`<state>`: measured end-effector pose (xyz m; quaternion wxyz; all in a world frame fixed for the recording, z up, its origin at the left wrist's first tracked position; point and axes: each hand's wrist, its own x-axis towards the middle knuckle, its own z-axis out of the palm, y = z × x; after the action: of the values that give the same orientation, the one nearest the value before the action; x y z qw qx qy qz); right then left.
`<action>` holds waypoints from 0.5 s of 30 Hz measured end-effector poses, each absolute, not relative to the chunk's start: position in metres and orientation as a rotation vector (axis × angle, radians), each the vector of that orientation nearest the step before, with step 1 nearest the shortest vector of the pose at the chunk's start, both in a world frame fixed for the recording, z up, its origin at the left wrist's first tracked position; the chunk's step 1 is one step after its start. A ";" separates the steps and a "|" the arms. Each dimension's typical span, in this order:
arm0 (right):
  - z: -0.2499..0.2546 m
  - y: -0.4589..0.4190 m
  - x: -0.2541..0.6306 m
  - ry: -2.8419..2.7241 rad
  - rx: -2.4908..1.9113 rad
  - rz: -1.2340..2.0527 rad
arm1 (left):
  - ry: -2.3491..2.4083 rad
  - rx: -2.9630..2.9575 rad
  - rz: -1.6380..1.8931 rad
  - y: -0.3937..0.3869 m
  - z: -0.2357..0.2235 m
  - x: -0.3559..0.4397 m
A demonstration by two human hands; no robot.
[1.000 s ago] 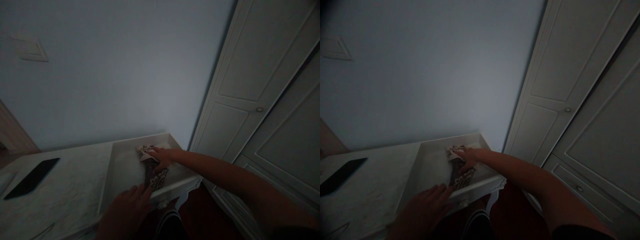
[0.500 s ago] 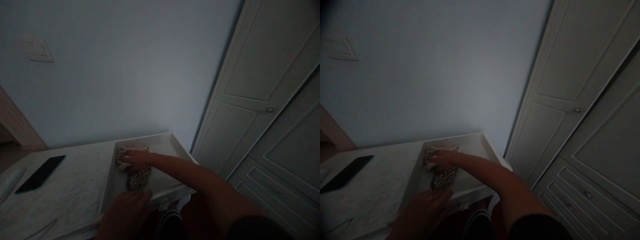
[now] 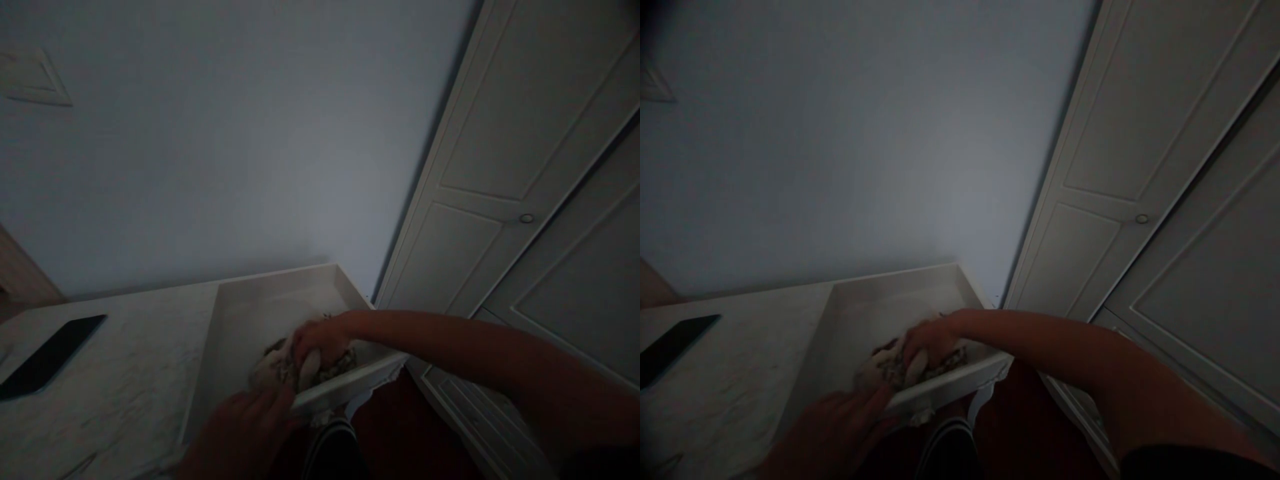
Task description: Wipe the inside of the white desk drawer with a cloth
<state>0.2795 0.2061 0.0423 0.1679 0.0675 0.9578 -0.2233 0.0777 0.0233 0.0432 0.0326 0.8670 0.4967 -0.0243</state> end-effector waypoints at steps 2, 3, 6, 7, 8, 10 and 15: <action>0.051 0.211 0.308 2.634 0.412 -0.518 | 1.510 2.676 -0.103 0.024 0.042 0.079; 0.054 0.212 0.320 2.602 0.534 -0.434 | 1.500 2.683 -0.114 0.024 0.042 0.079; 0.055 0.215 0.336 2.563 0.815 -0.178 | 1.462 2.697 -0.132 0.025 0.042 0.080; 0.053 0.217 0.336 2.569 0.865 -0.114 | 1.451 2.695 -0.130 0.026 0.041 0.080; 0.049 0.220 0.333 2.581 0.899 -0.064 | 1.441 2.693 -0.119 0.026 0.041 0.080; 0.043 0.230 0.323 2.624 0.971 0.004 | 1.424 2.697 -0.078 0.027 0.039 0.079; 0.034 0.262 0.283 2.814 1.065 0.073 | 1.407 2.709 -0.026 0.028 0.035 0.079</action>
<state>0.2834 0.2623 0.0342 0.0660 0.3532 0.9329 0.0242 0.0787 0.0277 0.0350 0.0442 0.8865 0.4605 -0.0086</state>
